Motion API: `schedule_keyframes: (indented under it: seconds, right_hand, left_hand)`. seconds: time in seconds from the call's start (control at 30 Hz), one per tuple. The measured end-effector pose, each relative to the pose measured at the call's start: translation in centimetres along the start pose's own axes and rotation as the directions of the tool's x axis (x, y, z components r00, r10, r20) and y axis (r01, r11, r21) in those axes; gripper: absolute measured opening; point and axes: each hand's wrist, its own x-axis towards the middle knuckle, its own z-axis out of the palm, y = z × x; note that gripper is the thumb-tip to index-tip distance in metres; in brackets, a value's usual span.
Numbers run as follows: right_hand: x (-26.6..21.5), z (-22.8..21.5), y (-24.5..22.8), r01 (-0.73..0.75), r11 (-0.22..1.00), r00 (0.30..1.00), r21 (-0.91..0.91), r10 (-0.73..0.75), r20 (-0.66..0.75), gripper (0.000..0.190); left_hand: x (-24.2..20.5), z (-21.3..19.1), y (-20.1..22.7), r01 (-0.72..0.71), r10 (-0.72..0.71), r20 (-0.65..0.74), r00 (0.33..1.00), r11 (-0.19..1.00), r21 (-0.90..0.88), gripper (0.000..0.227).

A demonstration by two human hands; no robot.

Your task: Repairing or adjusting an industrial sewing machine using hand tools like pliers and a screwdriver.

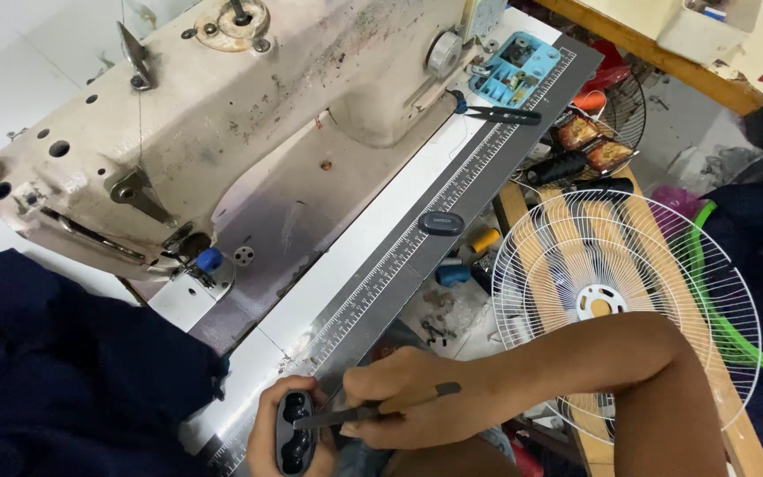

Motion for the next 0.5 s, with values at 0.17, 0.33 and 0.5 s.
schedule_keyframes:
  seconds: [0.17,0.33,0.5]
  right_hand:
    - [0.2,-0.2,-0.7,0.042,0.999,0.999,-0.001,-0.042,0.024,0.019]
    - [0.5,0.6,0.6,-0.027,1.000,0.999,-0.007,0.027,0.019,0.025]
    - [0.7,2.0,3.3,0.169,0.980,0.963,-0.104,-0.186,-0.193,0.018]
  left_hand:
    - [-0.3,-0.8,-0.9,0.049,-0.050,0.009,0.999,0.990,0.129,0.039]
    - [0.2,0.0,-0.5,-0.035,0.035,-0.021,0.999,0.999,-0.008,0.027]
    - [0.1,-0.2,-2.4,0.000,0.001,0.007,1.000,0.994,-0.109,0.022]
